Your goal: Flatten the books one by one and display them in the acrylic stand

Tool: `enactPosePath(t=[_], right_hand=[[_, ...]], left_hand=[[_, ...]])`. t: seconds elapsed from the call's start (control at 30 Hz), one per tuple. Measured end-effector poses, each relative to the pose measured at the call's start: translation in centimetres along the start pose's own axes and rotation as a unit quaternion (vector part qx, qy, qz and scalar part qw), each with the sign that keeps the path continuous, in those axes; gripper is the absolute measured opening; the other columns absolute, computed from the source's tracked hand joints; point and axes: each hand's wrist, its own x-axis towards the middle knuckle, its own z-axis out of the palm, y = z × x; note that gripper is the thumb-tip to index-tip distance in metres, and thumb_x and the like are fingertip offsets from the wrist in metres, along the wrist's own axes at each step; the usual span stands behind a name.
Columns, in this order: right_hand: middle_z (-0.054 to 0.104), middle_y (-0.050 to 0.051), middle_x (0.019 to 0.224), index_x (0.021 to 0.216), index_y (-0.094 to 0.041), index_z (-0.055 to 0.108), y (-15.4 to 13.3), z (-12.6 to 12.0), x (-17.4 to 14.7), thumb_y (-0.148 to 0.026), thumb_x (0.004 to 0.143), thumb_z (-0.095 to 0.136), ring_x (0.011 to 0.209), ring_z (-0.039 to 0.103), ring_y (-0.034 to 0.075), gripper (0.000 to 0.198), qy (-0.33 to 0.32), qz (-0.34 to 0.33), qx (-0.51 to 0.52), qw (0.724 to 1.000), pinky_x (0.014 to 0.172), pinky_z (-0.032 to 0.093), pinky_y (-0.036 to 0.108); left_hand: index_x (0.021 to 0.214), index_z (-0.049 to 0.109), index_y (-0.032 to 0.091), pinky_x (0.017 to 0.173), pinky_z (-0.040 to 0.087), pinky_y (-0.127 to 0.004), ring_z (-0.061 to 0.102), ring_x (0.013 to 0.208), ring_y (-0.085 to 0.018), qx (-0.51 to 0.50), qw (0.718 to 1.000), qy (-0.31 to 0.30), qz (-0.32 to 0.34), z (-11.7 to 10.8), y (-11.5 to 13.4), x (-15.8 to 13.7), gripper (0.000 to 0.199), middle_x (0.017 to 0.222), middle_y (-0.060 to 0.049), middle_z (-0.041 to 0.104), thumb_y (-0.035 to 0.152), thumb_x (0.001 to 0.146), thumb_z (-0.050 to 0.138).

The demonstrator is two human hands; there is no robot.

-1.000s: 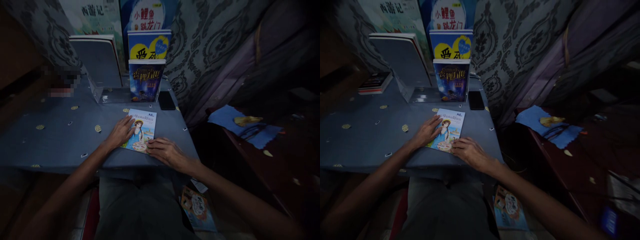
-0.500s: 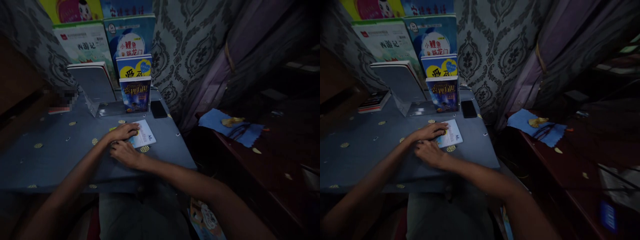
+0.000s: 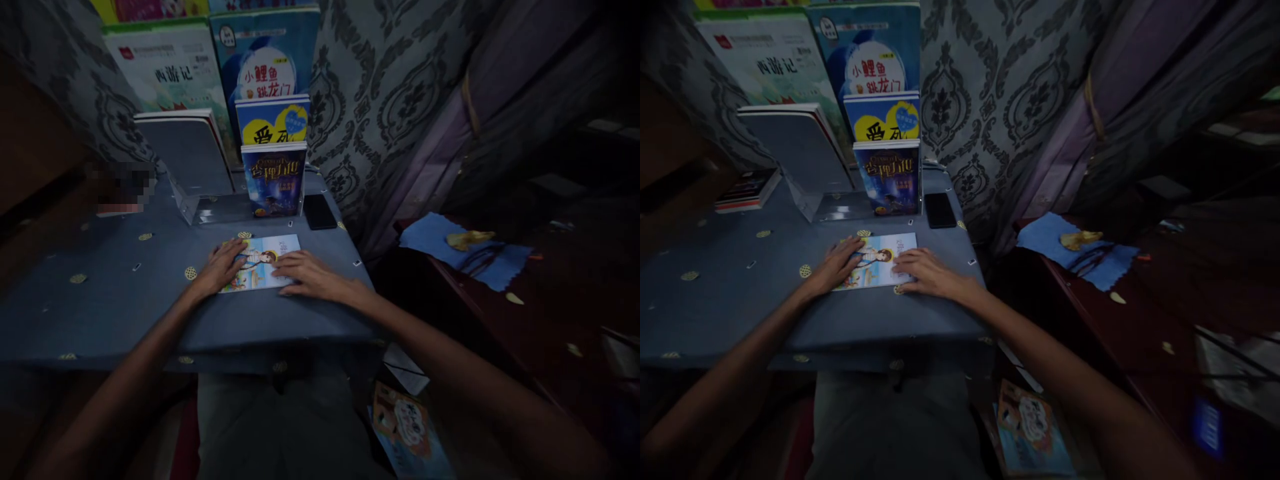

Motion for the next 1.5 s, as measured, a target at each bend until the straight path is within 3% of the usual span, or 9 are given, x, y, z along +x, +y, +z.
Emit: enactPosePath(t=[0.17,0.4,0.6,0.83,1.17,1.33,1.5], right_hand=[[0.053,0.015,0.15,0.138,-0.018,0.059,2.3,-0.9,-3.5,-0.041,0.092,0.071,0.142,0.045,0.027,0.053,-0.016,0.039,0.025,0.999,0.119,0.036,0.049],[0.058,0.013,0.145,0.139,-0.022,0.059,0.9,-2.1,-3.2,-0.034,0.095,0.067,0.141,0.048,0.028,0.046,-0.065,0.044,0.001,0.997,0.115,0.043,0.05],[0.067,0.016,0.132,0.125,-0.016,0.067,0.5,-3.3,-2.7,-0.025,0.096,0.063,0.135,0.055,0.029,0.031,-0.088,0.055,0.017,0.994,0.107,0.05,0.046],[0.075,0.008,0.119,0.114,-0.019,0.073,0.7,-4.1,-2.5,-0.025,0.104,0.049,0.129,0.061,0.022,0.027,-0.084,0.02,0.077,0.993,0.112,0.047,0.042],[0.066,0.012,0.136,0.124,-0.017,0.07,0.5,-1.7,-4.1,-0.023,0.102,0.051,0.141,0.048,0.025,0.03,-0.03,0.049,0.061,0.996,0.116,0.044,0.047],[0.065,0.016,0.136,0.123,-0.014,0.07,-0.8,0.0,-4.7,-0.019,0.099,0.053,0.138,0.052,0.028,0.03,0.04,0.06,0.008,0.997,0.113,0.048,0.049],[0.069,0.014,0.131,0.121,-0.017,0.071,-1.5,1.3,-5.0,-0.023,0.098,0.058,0.132,0.058,0.029,0.027,0.076,0.089,-0.066,0.991,0.107,0.054,0.049]], left_hand=[[0.144,0.049,0.014,0.123,0.027,-0.05,0.032,0.151,-0.026,0.008,1.0,0.01,0.026,1.1,-0.6,0.4,0.058,0.157,-0.016,0.043,0.05,0.103,0.028],[0.144,0.049,0.017,0.124,0.026,-0.05,0.035,0.149,-0.024,-0.006,0.997,-0.002,0.074,0.8,-1.1,2.2,0.059,0.156,-0.013,0.046,0.052,0.103,0.027],[0.145,0.049,0.014,0.123,0.028,-0.049,0.034,0.15,-0.025,-0.004,0.998,-0.004,0.069,0.9,-1.0,2.0,0.059,0.157,-0.014,0.044,0.049,0.102,0.029],[0.145,0.049,0.015,0.123,0.028,-0.049,0.034,0.15,-0.024,0.002,0.998,-0.001,0.064,0.9,-0.9,1.9,0.058,0.157,-0.013,0.044,0.048,0.102,0.03],[0.144,0.051,0.016,0.123,0.027,-0.05,0.037,0.149,-0.025,-0.007,0.998,0.006,0.066,0.9,-0.8,1.9,0.057,0.156,-0.013,0.047,0.049,0.101,0.032],[0.144,0.051,0.014,0.123,0.028,-0.05,0.034,0.15,-0.026,-0.006,0.998,0.015,0.063,1.1,-1.0,1.9,0.057,0.156,-0.014,0.045,0.048,0.101,0.033],[0.143,0.052,0.016,0.123,0.028,-0.05,0.031,0.151,-0.027,0.008,0.998,0.016,0.054,1.0,-0.8,1.9,0.055,0.159,-0.014,0.041,0.048,0.102,0.035]])
